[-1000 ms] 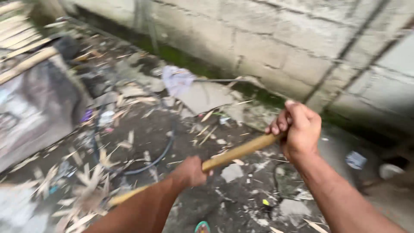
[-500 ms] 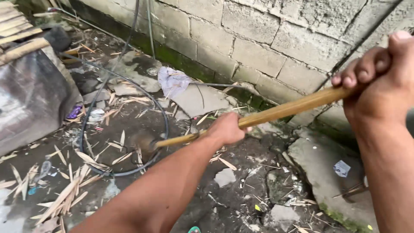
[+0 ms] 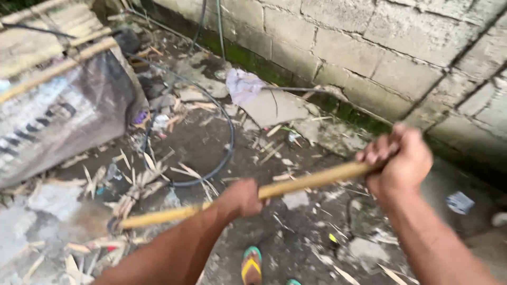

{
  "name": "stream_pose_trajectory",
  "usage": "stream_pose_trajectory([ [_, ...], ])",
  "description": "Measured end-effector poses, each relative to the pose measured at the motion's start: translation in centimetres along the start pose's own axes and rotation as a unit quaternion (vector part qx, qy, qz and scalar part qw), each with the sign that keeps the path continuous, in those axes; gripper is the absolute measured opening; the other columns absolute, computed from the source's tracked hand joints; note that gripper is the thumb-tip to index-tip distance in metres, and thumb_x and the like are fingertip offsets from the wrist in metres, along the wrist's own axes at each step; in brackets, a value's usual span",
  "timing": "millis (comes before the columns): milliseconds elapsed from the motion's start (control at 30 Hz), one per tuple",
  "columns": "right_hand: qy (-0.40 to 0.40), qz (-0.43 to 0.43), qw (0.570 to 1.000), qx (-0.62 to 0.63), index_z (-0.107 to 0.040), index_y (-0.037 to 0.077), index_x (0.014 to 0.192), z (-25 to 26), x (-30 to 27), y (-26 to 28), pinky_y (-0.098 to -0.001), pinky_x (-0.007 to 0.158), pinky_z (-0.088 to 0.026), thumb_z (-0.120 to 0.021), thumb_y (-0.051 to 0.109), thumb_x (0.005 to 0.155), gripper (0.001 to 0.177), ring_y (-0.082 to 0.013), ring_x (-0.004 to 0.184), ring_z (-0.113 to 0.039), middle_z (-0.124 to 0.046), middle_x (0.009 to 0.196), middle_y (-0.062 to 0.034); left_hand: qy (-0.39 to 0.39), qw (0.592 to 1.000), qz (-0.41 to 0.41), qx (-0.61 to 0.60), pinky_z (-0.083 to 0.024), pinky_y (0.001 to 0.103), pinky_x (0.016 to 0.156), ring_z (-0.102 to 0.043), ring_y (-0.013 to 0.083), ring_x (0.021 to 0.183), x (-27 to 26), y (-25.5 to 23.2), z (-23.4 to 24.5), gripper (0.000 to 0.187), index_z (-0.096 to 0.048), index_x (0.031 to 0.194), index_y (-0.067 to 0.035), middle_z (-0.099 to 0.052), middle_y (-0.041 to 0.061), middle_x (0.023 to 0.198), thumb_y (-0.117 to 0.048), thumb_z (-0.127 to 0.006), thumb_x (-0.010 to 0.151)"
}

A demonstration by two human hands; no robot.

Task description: Sweep the outdoor concrete area using a long-handled broom.

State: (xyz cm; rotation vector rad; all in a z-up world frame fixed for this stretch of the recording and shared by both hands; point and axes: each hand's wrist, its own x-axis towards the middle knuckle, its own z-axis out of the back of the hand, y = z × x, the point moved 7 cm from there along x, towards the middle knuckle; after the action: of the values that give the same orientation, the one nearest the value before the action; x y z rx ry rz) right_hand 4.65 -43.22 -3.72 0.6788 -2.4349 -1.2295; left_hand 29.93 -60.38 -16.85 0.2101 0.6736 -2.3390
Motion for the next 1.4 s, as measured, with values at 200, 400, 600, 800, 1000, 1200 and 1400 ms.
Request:
stream_pose_trajectory([
  [200,0.081,0.164,0.982,-0.055,-0.041,0.016,0.081,2.8,1.1,16.6,-0.0477,0.064,-0.049,-0.052,0.031,0.105,0.031,-0.0237,0.057,-0.043,-0.037,0.063,-0.0040,-0.049,0.996,-0.061,-0.036,-0.057,0.048,0.088,-0.073,0.0414,0.095,2.4,-15.5,1.8,0.050,-0.077,0.100,-0.001,-0.074,0.027,0.097,-0.049,-0.074,0.086],
  [400,0.095,0.270,0.947,-0.144,-0.034,0.013,0.074,2.1,-5.7,25.4,-0.0403,0.059,-0.044,-0.050,0.031,0.110,0.043,-0.0202,0.053,-0.041,-0.035,0.060,-0.0044,-0.037,0.973,-0.192,-0.124,-0.056,0.046,0.089,-0.073,0.0377,0.097,2.7,-25.5,0.9,0.045,-0.078,0.108,-0.007,-0.076,0.022,0.100,-0.045,-0.074,0.084],
  [600,0.096,0.217,0.962,-0.136,-0.043,0.009,0.076,-2.1,-11.5,13.5,-0.0435,0.048,-0.049,-0.052,0.026,0.105,0.034,-0.0206,0.048,-0.045,-0.039,0.058,-0.0062,-0.003,0.981,-0.096,-0.169,-0.057,0.043,0.087,-0.074,0.0319,0.099,-4.2,-10.5,-4.2,0.036,-0.078,0.112,-0.015,-0.076,0.017,0.103,-0.034,-0.073,0.082],
  [800,0.115,0.175,0.975,-0.070,-0.041,0.009,0.069,-10.5,-17.4,6.8,-0.0422,0.047,-0.049,-0.053,0.021,0.102,0.037,-0.0194,0.046,-0.045,-0.041,0.056,-0.0065,-0.049,0.989,-0.034,-0.136,-0.055,0.046,0.086,-0.072,0.0377,0.099,-13.0,-0.4,1.1,0.032,-0.078,0.111,-0.017,-0.075,0.019,0.100,-0.033,-0.072,0.083],
  [1000,0.084,0.129,0.988,0.006,-0.045,0.016,0.072,-10.5,-14.1,7.1,-0.0385,0.056,-0.054,-0.054,0.028,0.108,0.038,-0.0161,0.053,-0.050,-0.042,0.060,0.0002,-0.068,0.993,-0.036,-0.094,-0.056,0.048,0.087,-0.073,0.0403,0.093,-16.5,0.5,5.6,0.031,-0.078,0.102,-0.008,-0.074,0.025,0.096,-0.031,-0.073,0.081],
  [1200,0.190,0.181,0.963,-0.067,-0.046,0.010,0.073,-20.0,-15.8,3.3,-0.0410,0.050,-0.051,-0.048,0.021,0.107,0.036,-0.0163,0.046,-0.049,-0.043,0.059,-0.0050,-0.178,0.972,-0.095,-0.118,-0.057,0.048,0.083,-0.074,0.0395,0.091,-10.7,4.3,9.8,0.030,-0.078,0.104,-0.012,-0.075,0.023,0.093,-0.025,-0.073,0.078],
  [1400,0.278,0.215,0.930,-0.108,-0.049,0.006,0.065,-26.5,-13.3,-5.7,-0.0442,0.044,-0.049,-0.041,0.019,0.105,0.043,-0.0208,0.041,-0.053,-0.048,0.054,-0.0116,-0.071,0.984,0.092,-0.132,-0.058,0.046,0.078,-0.074,0.0324,0.086,-9.1,18.2,6.4,0.042,-0.073,0.117,-0.014,-0.074,0.019,0.091,-0.042,-0.074,0.087],
])
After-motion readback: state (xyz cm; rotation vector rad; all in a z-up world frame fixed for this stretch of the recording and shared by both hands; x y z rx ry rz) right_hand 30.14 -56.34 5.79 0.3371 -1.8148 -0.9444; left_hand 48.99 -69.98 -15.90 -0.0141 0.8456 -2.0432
